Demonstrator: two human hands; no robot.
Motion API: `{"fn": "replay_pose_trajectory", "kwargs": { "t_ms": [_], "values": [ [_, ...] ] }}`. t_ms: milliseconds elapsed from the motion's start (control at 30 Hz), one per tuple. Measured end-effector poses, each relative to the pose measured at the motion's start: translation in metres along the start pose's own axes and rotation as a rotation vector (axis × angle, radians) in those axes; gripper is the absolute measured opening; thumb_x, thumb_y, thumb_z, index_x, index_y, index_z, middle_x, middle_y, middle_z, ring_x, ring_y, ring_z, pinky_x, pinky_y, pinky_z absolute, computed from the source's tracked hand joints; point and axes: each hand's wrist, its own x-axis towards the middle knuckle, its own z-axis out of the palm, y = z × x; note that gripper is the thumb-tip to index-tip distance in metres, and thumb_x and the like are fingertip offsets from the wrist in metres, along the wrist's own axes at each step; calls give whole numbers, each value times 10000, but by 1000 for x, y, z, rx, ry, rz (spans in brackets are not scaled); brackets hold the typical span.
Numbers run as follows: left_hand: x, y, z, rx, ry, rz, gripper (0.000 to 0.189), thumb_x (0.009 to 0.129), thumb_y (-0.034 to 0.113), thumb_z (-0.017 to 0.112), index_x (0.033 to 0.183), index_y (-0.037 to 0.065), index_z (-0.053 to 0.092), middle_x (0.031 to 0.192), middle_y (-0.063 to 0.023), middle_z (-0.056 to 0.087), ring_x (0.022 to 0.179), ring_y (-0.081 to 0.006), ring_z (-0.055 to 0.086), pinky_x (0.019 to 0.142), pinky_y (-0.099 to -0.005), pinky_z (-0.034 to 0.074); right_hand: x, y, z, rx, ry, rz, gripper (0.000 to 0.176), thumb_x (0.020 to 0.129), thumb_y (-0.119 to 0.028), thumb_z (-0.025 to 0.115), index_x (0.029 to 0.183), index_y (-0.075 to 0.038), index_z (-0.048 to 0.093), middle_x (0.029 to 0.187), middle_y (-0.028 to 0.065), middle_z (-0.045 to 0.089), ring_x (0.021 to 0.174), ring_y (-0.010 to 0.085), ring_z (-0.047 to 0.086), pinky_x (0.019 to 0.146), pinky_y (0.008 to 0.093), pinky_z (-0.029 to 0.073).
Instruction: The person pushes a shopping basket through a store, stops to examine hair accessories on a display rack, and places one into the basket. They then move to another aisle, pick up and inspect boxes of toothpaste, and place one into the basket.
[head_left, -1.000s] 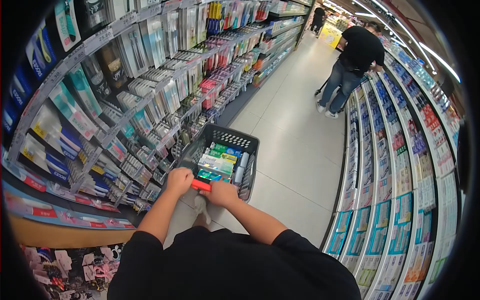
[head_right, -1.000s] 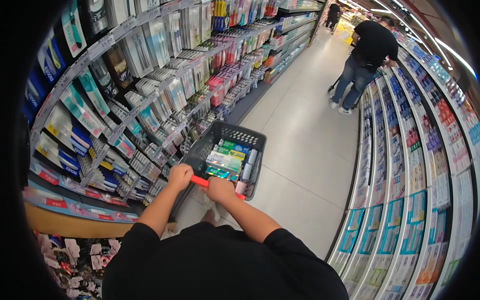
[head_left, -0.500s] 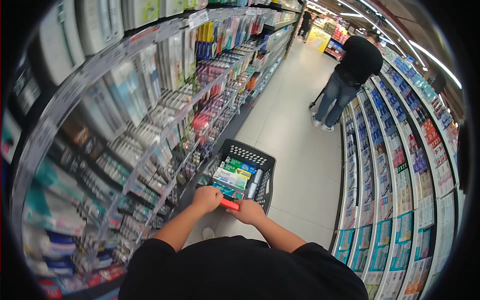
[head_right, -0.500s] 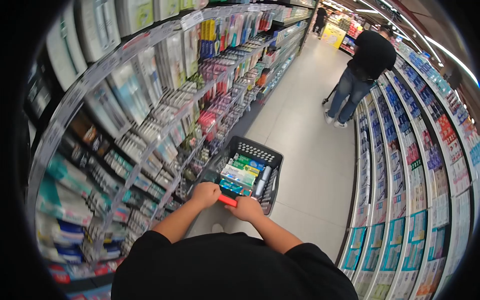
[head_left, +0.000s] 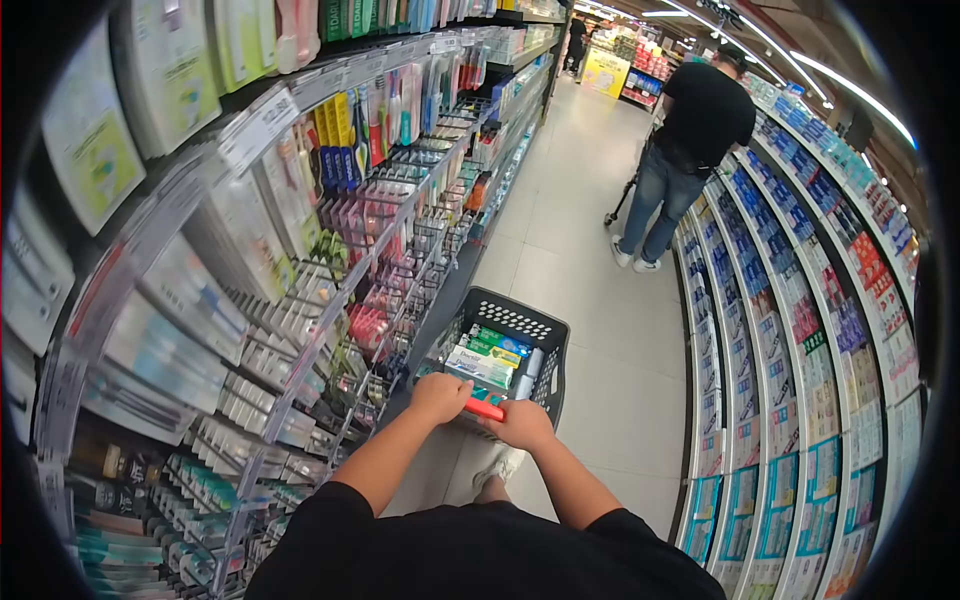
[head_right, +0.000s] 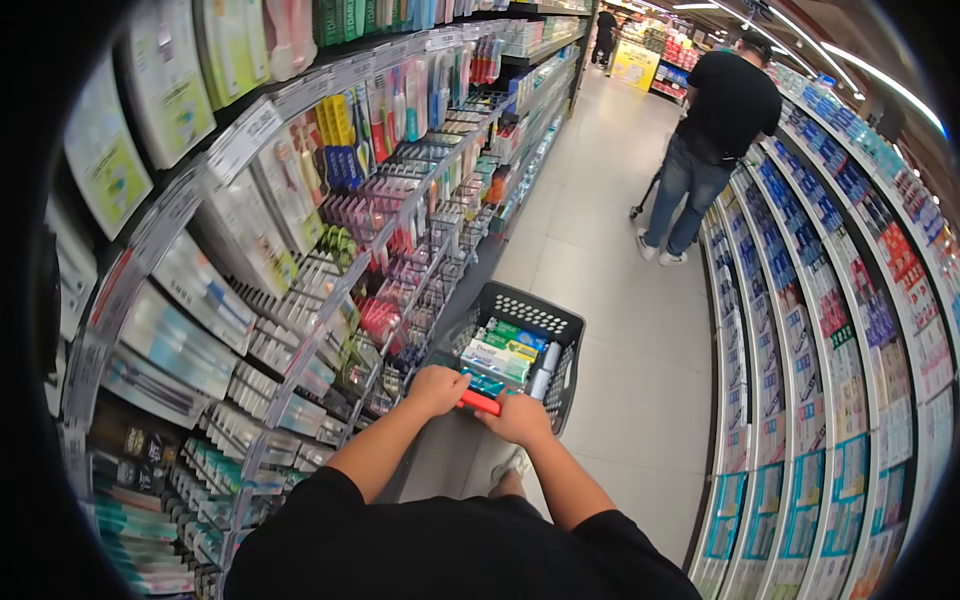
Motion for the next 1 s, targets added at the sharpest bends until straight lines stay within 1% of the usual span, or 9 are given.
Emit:
{"fn": "replay_pose_trajectory", "kwargs": {
  "t_ms": [33,233,433,533,633,800,900,933,1000],
  "values": [
    [9,14,-3,12,12,3,422,867,336,443,670,37,666,723,-188,637,707,-374,618,688,-478,478,1,8,-14,14,0,-7,507,773,-549,594,823,-49,663,785,167,658,778,341,646,700,431,510],
    [113,7,12,29,78,2,370,821,318,474,648,54,666,696,-166,640,673,-360,615,675,-471,482,89,53,-46,17,23,-37,503,782,-542,584,840,-50,673,776,170,658,758,342,646,691,437,512],
    [212,29,13,0,44,-33,367,798,322,471,617,65,659,656,-159,629,660,-358,612,678,-462,485,169,110,-89,31,46,-98,549,784,-571,572,850,-34,669,790,189,657,770,353,643,707,441,509],
    [263,28,23,49,51,-42,372,800,333,464,644,63,667,700,-166,641,690,-362,615,698,-466,484,205,131,-119,46,28,-91,528,786,-556,576,864,-43,674,790,192,658,750,344,647,705,434,514],
    [316,22,36,90,25,29,332,812,297,442,715,58,652,790,-176,640,757,-391,603,712,-496,464,247,154,-137,14,84,-93,507,780,-547,585,836,-51,678,783,186,661,769,361,641,706,441,503],
    [404,28,42,96,-10,1,335,822,315,441,725,76,655,810,-173,645,789,-383,607,728,-491,462,315,188,-184,56,10,-26,478,766,-537,612,857,-74,691,674,117,659,689,284,653,683,406,508],
    [458,28,46,79,-23,28,340,819,323,442,716,81,658,811,-170,649,789,-380,610,727,-487,467,356,209,-205,91,4,21,477,759,-529,624,864,-69,694,669,109,658,676,277,649,674,387,503],
    [475,30,46,73,-18,27,343,817,325,442,713,79,658,810,-170,650,789,-380,612,726,-486,469,369,216,-214,61,28,-9,476,747,-525,643,880,-71,697,678,108,659,656,271,645,642,369,499],
    [509,32,45,67,-42,31,352,813,333,442,716,78,663,810,-170,652,787,-378,615,726,-482,473,392,223,-237,110,-24,36,480,736,-514,663,861,-51,690,684,117,654,646,258,641,628,364,496]
  ]
}}
